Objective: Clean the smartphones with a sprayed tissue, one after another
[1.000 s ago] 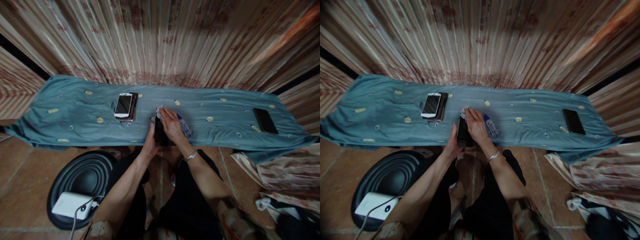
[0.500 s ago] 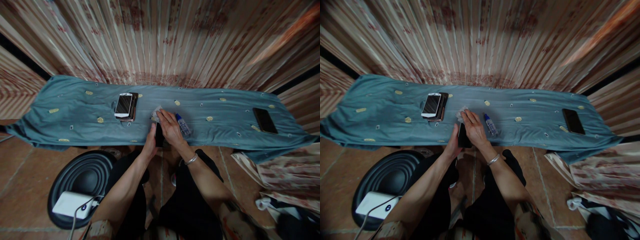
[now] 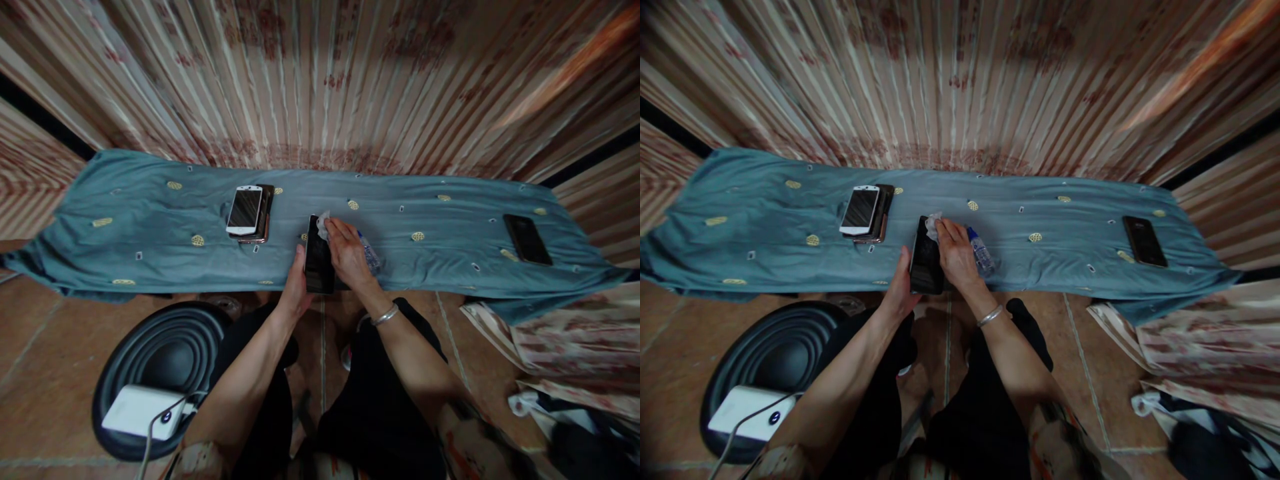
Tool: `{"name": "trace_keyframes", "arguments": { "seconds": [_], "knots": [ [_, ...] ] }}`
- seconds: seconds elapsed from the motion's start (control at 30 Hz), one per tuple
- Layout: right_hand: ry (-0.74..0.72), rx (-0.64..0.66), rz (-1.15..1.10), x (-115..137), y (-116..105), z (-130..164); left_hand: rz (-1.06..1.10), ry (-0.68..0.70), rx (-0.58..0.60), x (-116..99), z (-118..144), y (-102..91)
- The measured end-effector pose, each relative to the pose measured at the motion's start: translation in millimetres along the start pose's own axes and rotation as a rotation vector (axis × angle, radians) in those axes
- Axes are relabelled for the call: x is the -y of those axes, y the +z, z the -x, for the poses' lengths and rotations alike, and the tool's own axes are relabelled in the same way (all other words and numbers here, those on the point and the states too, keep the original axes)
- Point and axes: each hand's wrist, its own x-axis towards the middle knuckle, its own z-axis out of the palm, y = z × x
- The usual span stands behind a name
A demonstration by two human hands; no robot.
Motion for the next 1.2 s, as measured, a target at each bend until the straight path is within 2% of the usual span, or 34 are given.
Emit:
{"name": "trace_keyframes", "arguments": {
  "seconds": [0.17, 0.3, 0.6, 0.87, 1.2],
  "knots": [
    [0.03, -0.08, -0.039, -7.6, 3.5, 0.2, 0.026, -0.056, 0.002, -5.4, 2.6, 1.9],
    [0.066, -0.081, -0.082, -8.0, 5.0, 0.6, 0.039, -0.067, -0.014, -10.9, 2.9, 4.8],
    [0.032, -0.012, -0.095, 11.1, 4.9, 11.3, 0.068, -0.007, -0.104, -21.6, -1.5, 4.8],
    [-0.068, 0.036, -0.085, 25.7, 3.7, 26.3, 0.068, 0.049, -0.109, -28.6, -8.9, -3.3],
    [-0.11, 0.134, -0.072, 37.4, -7.4, 48.8, 0.063, 0.127, -0.13, -34.4, -13.0, -5.4]
  ]
}}
